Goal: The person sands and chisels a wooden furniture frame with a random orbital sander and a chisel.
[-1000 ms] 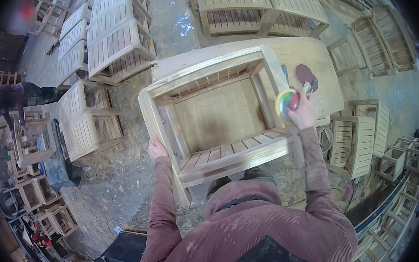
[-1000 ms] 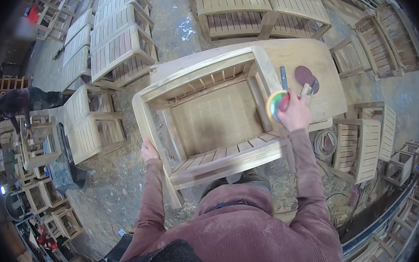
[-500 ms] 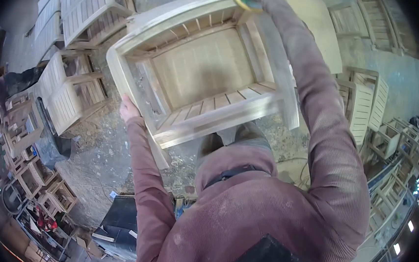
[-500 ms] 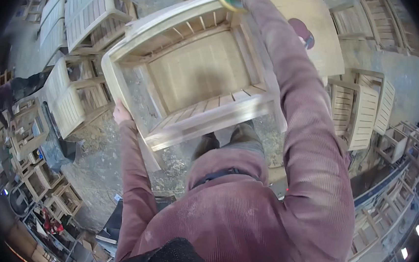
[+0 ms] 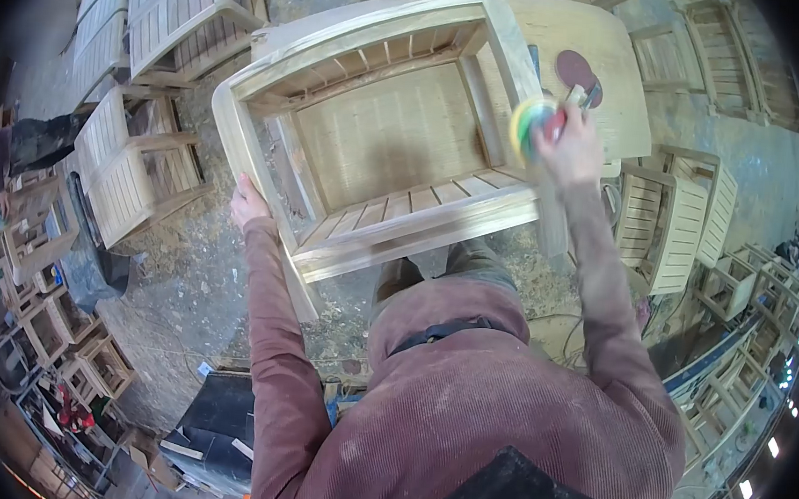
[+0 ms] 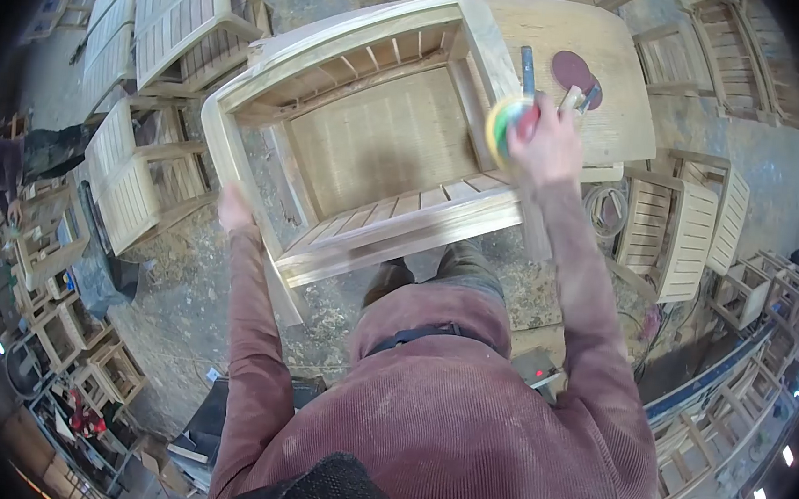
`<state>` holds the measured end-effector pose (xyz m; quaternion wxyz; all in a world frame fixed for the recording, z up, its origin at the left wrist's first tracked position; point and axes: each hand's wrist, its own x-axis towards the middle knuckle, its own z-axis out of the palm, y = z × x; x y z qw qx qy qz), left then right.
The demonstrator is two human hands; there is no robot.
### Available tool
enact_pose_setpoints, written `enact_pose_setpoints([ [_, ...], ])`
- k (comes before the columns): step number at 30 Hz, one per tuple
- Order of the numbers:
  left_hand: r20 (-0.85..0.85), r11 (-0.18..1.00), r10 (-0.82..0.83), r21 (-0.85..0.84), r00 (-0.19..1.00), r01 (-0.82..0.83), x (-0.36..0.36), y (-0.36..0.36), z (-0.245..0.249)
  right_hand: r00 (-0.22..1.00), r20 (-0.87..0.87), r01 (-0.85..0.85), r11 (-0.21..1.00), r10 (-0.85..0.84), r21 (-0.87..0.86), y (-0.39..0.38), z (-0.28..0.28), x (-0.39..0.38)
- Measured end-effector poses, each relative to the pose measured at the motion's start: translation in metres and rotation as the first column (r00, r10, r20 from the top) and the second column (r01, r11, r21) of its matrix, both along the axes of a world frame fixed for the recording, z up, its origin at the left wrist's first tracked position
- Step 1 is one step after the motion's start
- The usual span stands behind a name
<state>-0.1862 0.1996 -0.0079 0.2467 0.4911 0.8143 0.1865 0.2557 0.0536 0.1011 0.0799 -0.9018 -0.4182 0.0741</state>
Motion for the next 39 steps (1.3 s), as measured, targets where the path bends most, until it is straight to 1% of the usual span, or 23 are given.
enact_pose_setpoints([
  [2, -0.016, 1.0, 0.005, -0.006, 1.0, -0.005, -0.001, 0.001, 0.001, 0.999, 0.048, -0.009, 0.997, 0.013, -0.081, 0.055, -0.008, 0.032],
  [5, -0.027, 1.0, 0.003, -0.008, 1.0, -0.004, -0.009, 0.002, -0.011, 0.999, 0.03, 0.019, 0.999, -0.018, -0.029, 0.134, -0.016, 0.072],
  [7, -0.046, 1.0, -0.003, -0.022, 0.999, 0.002, -0.01, 0.002, -0.011, 1.0, -0.025, 0.012, 1.0, -0.013, -0.022, 0.151, -0.017, 0.074],
  [9, -0.052, 1.0, -0.006, -0.007, 0.999, 0.005, -0.012, 0.001, -0.009, 1.0, 0.025, 0.003, 1.0, -0.004, 0.004, 0.152, -0.015, 0.074],
  [10, -0.039, 1.0, -0.027, 0.0, 0.999, 0.027, -0.011, 0.002, -0.009, 0.996, 0.027, -0.091, 0.996, 0.09, 0.017, 0.139, -0.026, 0.078],
  [13, -0.04, 1.0, -0.001, -0.024, 0.999, 0.0, -0.012, 0.002, -0.01, 0.999, 0.005, -0.041, 0.998, 0.041, -0.057, 0.069, -0.01, 0.045],
  [15, -0.035, 1.0, 0.009, 0.016, 0.999, -0.009, -0.008, -0.001, 0.0, 0.998, 0.036, -0.054, 0.998, 0.053, 0.016, 0.013, -0.009, 0.025],
  [16, -0.069, 1.0, 0.002, -0.028, 0.998, -0.004, -0.005, -0.002, 0.005, 0.998, 0.037, -0.058, 0.998, 0.056, 0.033, -0.012, 0.0, 0.014],
  [18, -0.102, 0.997, -0.013, -0.078, 0.995, 0.005, 0.006, -0.001, 0.01, 0.994, -0.105, 0.021, 1.0, -0.02, 0.003, -0.061, 0.016, -0.005],
  [20, -0.438, 0.967, 0.041, 0.244, 0.898, 0.075, 0.03, -0.016, 0.001, 0.993, -0.1, 0.067, 0.992, -0.056, 0.103, -0.107, 0.017, -0.006],
  [22, -0.548, 0.965, -0.071, 0.175, 0.833, 0.198, 0.096, -0.035, -0.02, 0.989, -0.126, 0.128, 0.899, -0.081, 0.419, -0.16, -0.013, 0.011],
  [23, -0.673, 0.851, -0.01, 0.382, 0.74, 0.359, 0.143, -0.046, -0.043, 0.951, -0.231, 0.288, 0.85, -0.203, 0.441, -0.172, -0.008, 0.016],
  [24, -0.249, 0.836, -0.437, 0.243, 0.864, 0.493, 0.18, -0.062, -0.023, 0.885, -0.344, 0.444, 0.791, -0.314, 0.421, -0.188, -0.004, 0.019],
  [25, 0.09, 0.821, -0.57, 0.049, 0.816, 0.568, 0.225, -0.075, 0.002, 0.893, -0.205, 0.451, 0.784, -0.401, 0.426, -0.199, 0.001, 0.023],
  [26, 0.207, 0.765, -0.644, 0.174, 0.737, 0.62, 0.263, -0.097, -0.033, 0.849, -0.243, 0.528, 0.734, -0.469, 0.428, -0.214, 0.0, 0.029],
  [27, 0.335, 0.745, -0.666, 0.25, 0.667, 0.618, 0.295, -0.112, -0.06, 0.853, -0.236, 0.522, 0.734, -0.466, 0.435, -0.228, -0.005, 0.032],
  [29, 0.728, 0.822, -0.455, 0.122, 0.513, 0.556, 0.354, -0.128, -0.028, 0.714, -0.262, 0.698, 0.63, -0.649, 0.341, -0.258, -0.014, 0.04],
  [31, 0.887, 0.871, -0.285, 0.081, 0.364, 0.484, 0.394, -0.14, -0.048, 0.696, -0.247, 0.716, 0.624, -0.674, 0.313, -0.279, -0.02, 0.04],
  [32, 0.885, 0.874, -0.285, 0.082, 0.368, 0.479, 0.401, -0.144, -0.052, 0.676, -0.232, 0.734, 0.609, -0.7, 0.302, -0.286, -0.022, 0.042],
  [34, 0.726, 0.882, -0.356, 0.053, 0.588, 0.468, 0.413, -0.144, -0.028, 0.66, -0.229, 0.75, 0.614, -0.715, 0.246, -0.292, -0.024, 0.04],
  [35, 0.722, 0.883, -0.359, 0.058, 0.591, 0.465, 0.415, -0.143, -0.029, 0.639, -0.218, 0.77, 0.611, -0.738, 0.185, -0.298, -0.025, 0.038],
  [37, 0.747, 0.886, -0.341, 0.053, 0.571, 0.461, 0.417, -0.139, -0.035, 0.659, -0.232, 0.752, 0.626, -0.716, 0.204, -0.315, -0.042, 0.041],
  [39, 0.732, 0.89, -0.357, 0.077, 0.58, 0.45, 0.417, -0.138, -0.035, 0.615, -0.222, 0.787, 0.606, -0.756, 0.118, -0.32, -0.05, 0.04],
])
